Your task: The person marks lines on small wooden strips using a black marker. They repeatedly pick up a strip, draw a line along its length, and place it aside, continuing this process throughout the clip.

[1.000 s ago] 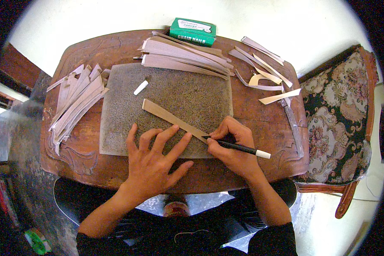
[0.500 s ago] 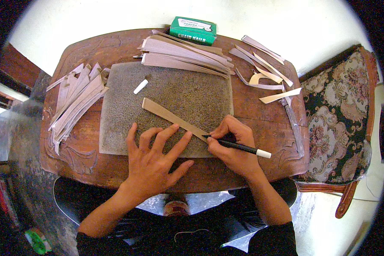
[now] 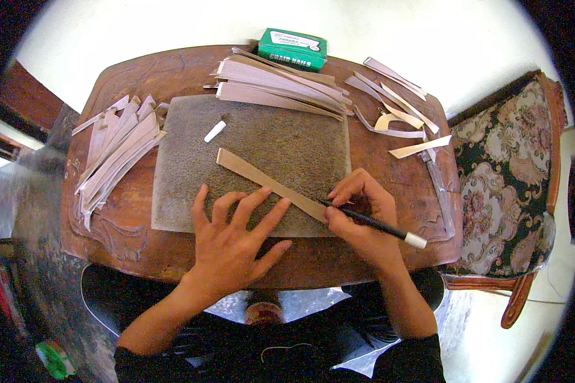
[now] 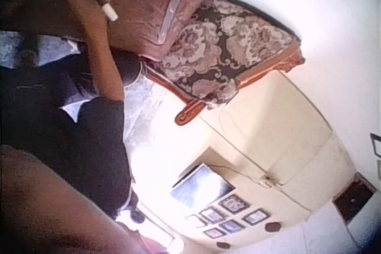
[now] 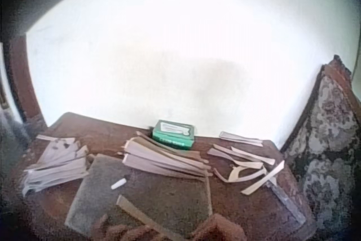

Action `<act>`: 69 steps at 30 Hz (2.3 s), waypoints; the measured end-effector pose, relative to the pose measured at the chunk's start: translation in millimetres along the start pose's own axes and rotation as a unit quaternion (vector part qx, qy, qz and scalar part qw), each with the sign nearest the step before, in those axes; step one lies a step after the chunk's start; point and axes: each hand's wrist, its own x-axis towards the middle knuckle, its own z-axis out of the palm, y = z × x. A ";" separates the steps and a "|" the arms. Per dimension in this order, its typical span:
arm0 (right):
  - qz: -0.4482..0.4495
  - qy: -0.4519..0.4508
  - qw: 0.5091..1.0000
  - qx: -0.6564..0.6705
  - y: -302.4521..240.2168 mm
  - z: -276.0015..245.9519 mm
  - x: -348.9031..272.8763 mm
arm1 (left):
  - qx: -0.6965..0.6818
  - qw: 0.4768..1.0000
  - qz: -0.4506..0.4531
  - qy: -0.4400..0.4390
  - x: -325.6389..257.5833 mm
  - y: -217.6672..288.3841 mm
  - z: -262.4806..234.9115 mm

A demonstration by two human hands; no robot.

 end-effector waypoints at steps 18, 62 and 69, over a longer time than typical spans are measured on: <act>-0.015 -0.011 0.995 -0.094 20.0 -1.0 1.6 | 0.011 1.000 0.002 -0.009 0.4 0.9 -1.0; -0.030 -0.011 0.994 -0.106 17.8 0.6 3.0 | 0.010 1.000 0.004 -0.004 0.6 0.2 -1.2; 0.009 -0.019 0.997 -0.081 17.3 -1.4 2.6 | 0.016 1.000 0.004 -0.008 1.0 0.6 -1.5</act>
